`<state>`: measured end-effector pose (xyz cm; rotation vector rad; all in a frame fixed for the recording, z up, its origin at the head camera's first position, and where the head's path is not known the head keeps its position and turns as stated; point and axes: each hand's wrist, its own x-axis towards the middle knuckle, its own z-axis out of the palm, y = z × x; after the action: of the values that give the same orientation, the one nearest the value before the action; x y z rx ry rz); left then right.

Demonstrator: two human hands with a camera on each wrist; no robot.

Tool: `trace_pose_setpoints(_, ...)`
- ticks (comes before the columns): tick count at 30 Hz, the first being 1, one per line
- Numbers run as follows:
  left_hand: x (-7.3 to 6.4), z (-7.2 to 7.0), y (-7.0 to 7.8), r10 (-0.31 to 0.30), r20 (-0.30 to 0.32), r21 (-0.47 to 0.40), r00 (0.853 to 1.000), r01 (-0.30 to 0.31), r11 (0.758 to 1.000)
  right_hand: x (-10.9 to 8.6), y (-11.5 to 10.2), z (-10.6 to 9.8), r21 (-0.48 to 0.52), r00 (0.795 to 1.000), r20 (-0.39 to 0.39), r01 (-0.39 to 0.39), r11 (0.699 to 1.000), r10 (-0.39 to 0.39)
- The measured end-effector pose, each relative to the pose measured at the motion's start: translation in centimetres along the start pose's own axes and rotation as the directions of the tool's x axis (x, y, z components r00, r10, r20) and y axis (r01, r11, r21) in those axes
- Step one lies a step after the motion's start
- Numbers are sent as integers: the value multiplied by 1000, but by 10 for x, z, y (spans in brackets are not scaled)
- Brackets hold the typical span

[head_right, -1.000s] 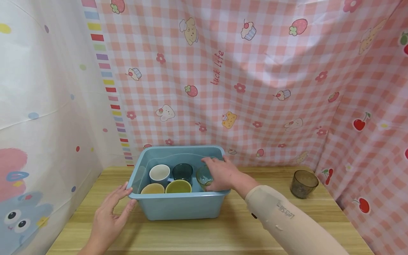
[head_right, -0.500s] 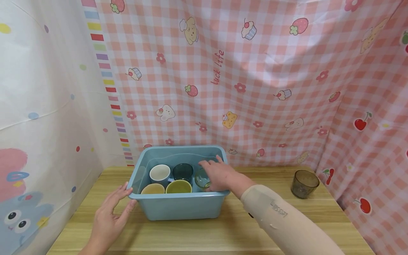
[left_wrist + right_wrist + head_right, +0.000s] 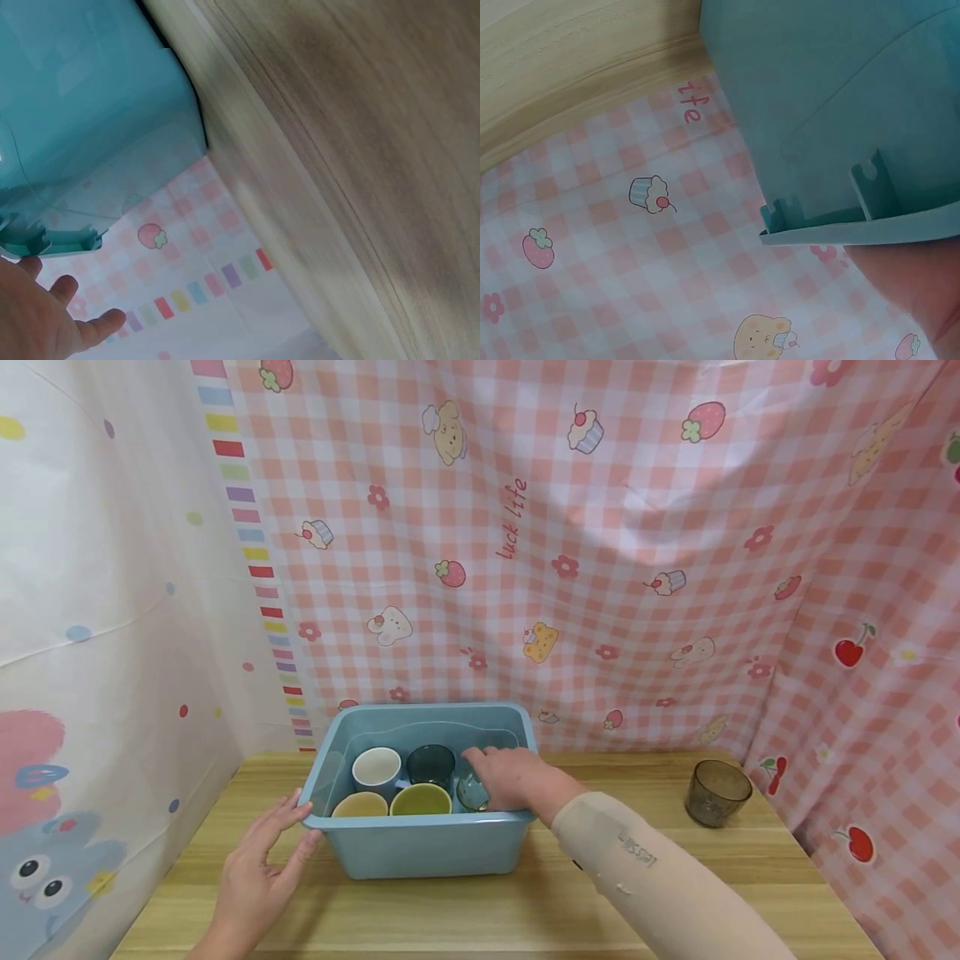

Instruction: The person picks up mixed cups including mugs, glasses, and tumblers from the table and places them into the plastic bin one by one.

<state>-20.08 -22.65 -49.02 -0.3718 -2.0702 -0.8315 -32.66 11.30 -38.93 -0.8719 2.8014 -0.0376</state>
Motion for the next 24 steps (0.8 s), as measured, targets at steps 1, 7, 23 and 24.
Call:
trace_pose_setpoints(1,0,0,0,5,-3,-1,1000,-5,1000,1,0,0,-8,1000,5,-2,1000,2)
trace_pose_setpoints(7,-1,0,-1,-15,13,-8,1000,15,1000,4,-1,1,-55,999,37,-14,998,16)
trace_pose_setpoints(23,-1,1,-1,3,-2,-7,1000,-3,1000,7,-7,3,-69,991,121,-55,996,63)
trace_pose_setpoints(24,-1,1,-1,2,0,-8,1000,-2,1000,7,-8,3,-56,989,129,-61,997,68)
